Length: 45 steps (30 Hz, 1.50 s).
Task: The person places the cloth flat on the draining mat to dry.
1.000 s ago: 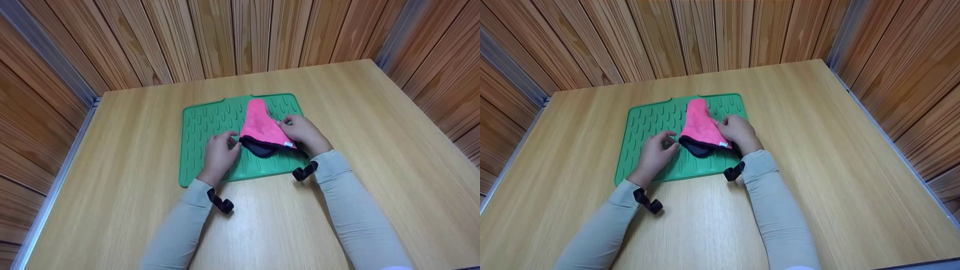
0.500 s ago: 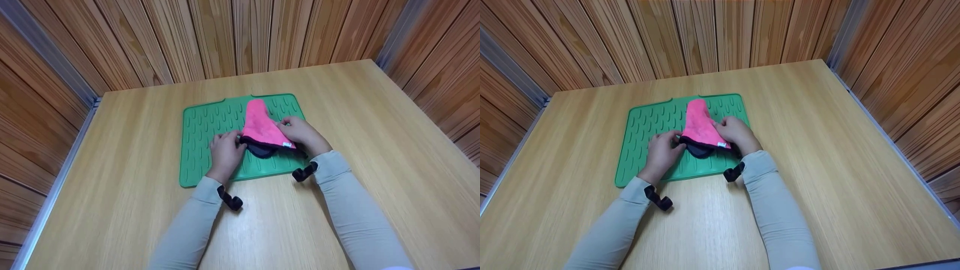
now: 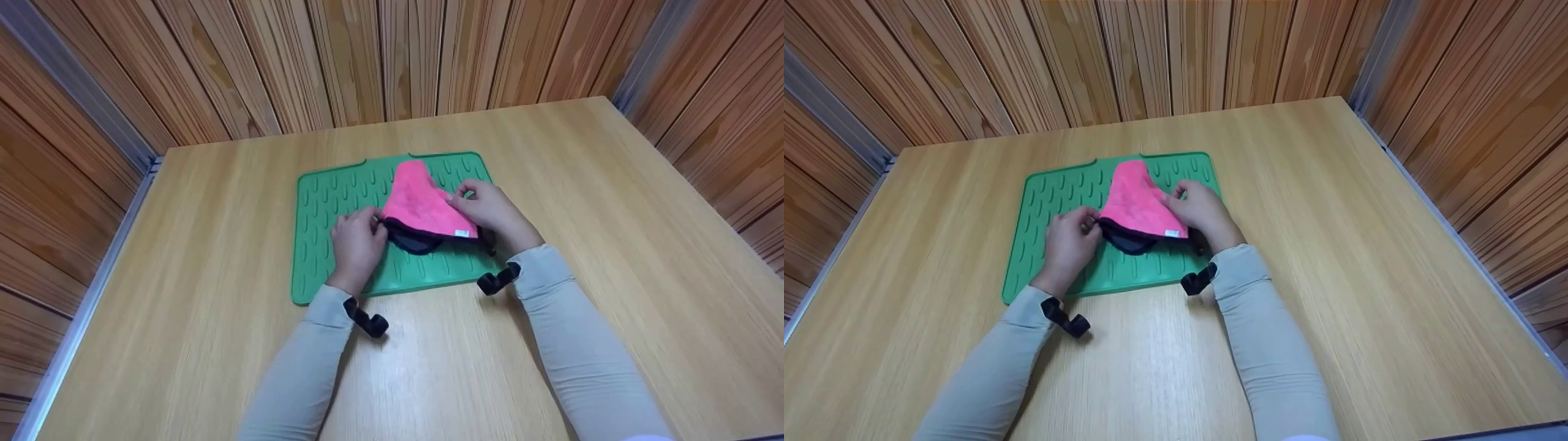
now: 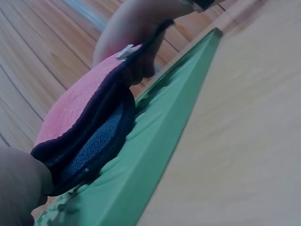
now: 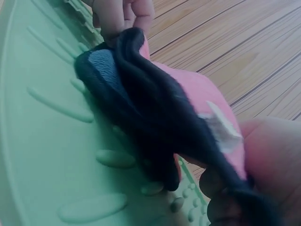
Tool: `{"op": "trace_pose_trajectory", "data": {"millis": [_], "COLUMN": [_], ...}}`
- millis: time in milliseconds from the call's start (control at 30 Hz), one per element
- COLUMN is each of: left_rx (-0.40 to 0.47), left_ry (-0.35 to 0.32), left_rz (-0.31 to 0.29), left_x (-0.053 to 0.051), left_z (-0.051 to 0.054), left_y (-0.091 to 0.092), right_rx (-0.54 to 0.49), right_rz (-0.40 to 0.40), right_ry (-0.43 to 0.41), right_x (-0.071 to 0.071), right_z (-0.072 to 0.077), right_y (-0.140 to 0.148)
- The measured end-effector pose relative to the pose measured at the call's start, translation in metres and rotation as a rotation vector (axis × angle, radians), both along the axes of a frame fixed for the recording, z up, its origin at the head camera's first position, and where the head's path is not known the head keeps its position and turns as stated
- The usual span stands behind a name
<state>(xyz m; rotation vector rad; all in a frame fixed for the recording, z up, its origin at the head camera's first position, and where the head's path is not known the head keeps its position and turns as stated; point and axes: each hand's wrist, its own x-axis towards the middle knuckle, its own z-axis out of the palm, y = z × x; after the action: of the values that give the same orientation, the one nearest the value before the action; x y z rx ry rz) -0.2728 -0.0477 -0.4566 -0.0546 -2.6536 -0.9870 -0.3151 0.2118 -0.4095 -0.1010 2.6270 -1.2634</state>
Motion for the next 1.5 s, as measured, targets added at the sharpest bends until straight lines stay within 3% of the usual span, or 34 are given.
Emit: {"op": "trace_pose_trajectory", "data": {"millis": [200, 367, 567, 767, 800, 1000, 1033, 1200, 1333, 1500], "left_rx": [0.0, 0.023, 0.061, 0.117, 0.134, 0.192, 0.197, 0.251, 0.269, 0.248], "left_ry": [-0.001, 0.018, 0.019, 0.007, 0.026, 0.014, -0.008, -0.021, -0.023, -0.05], "left_rz": [0.01, 0.027, 0.082, 0.123, 0.119, 0.142, 0.153, 0.151, 0.15, 0.149], "left_x": [0.0, -0.002, -0.005, -0.007, -0.013, -0.015, -0.009, -0.008, -0.007, -0.009], "left_z": [0.002, 0.002, 0.002, 0.01, 0.004, 0.011, 0.02, 0.03, 0.032, 0.025], "left_y": [-0.01, -0.021, -0.043, -0.065, -0.072, -0.087, -0.085, -0.09, -0.09, -0.088], "right_rx": [0.001, -0.059, -0.057, -0.038, -0.039, -0.051, -0.054, -0.044, -0.038, -0.006], "right_rz": [-0.016, -0.074, -0.138, -0.154, -0.155, -0.143, -0.141, -0.137, -0.138, -0.128], "right_ry": [-0.011, -0.027, 0.034, 0.036, 0.039, 0.063, 0.062, 0.054, 0.056, 0.027], "right_x": [0.002, 0.003, 0.0, -0.003, -0.003, -0.001, -0.001, -0.001, -0.002, -0.002], "right_z": [0.006, 0.011, 0.017, 0.018, 0.018, 0.016, 0.017, 0.017, 0.016, 0.01], "right_y": [0.001, 0.005, 0.017, 0.026, 0.027, 0.034, 0.034, 0.035, 0.035, 0.034]}}
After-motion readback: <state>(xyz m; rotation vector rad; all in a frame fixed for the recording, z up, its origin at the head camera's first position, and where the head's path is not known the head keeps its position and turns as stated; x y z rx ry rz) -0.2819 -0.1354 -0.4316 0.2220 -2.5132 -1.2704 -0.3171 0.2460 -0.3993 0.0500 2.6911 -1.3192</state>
